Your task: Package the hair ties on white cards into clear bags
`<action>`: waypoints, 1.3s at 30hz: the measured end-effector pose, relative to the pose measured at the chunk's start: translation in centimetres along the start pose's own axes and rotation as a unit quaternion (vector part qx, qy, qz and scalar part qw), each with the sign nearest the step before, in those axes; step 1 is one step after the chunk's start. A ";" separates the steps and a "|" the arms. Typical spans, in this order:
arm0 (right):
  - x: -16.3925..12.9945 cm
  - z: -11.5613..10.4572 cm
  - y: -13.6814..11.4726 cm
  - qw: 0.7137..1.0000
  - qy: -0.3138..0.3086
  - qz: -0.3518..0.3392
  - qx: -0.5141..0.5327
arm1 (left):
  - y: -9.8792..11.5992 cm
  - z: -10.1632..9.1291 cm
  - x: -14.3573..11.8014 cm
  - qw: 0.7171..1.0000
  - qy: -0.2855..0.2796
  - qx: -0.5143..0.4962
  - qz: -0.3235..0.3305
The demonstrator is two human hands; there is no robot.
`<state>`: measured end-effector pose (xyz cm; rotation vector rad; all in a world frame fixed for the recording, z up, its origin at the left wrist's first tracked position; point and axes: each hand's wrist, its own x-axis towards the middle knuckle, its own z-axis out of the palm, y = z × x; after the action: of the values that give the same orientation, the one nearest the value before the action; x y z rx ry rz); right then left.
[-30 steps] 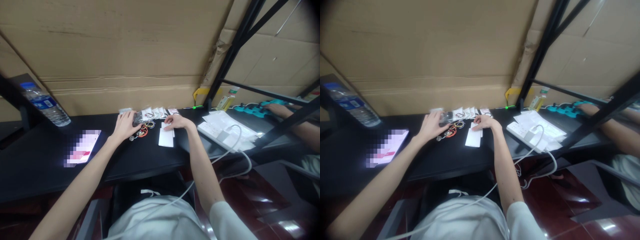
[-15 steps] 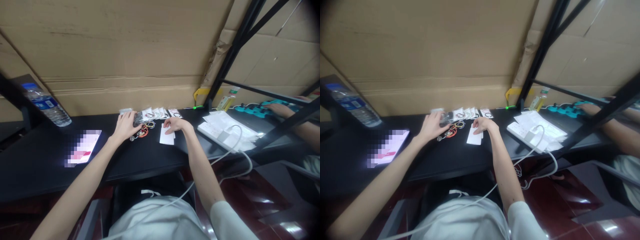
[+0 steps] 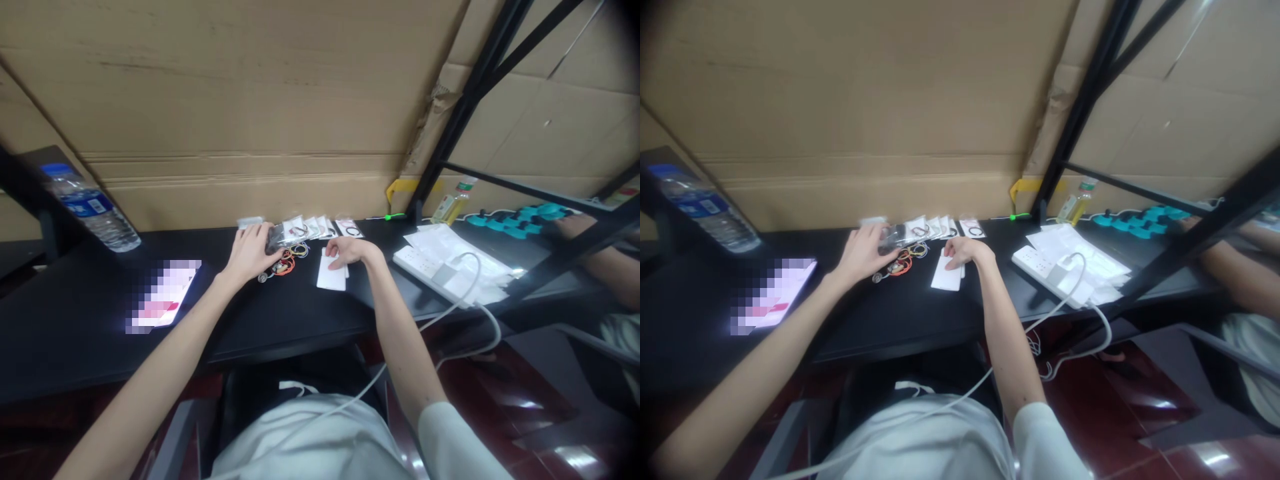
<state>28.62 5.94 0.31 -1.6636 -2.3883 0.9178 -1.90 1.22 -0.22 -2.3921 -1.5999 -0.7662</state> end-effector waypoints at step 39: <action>-0.3 0.4 -2.7 0.890 0.248 -0.218 0.314 | 0.2 0.1 0.3 0.998 0.026 -0.057 -0.005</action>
<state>26.35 4.86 1.52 -0.9187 -1.7367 0.9027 -1.63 1.39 -0.13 -2.4203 -1.5911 -0.9366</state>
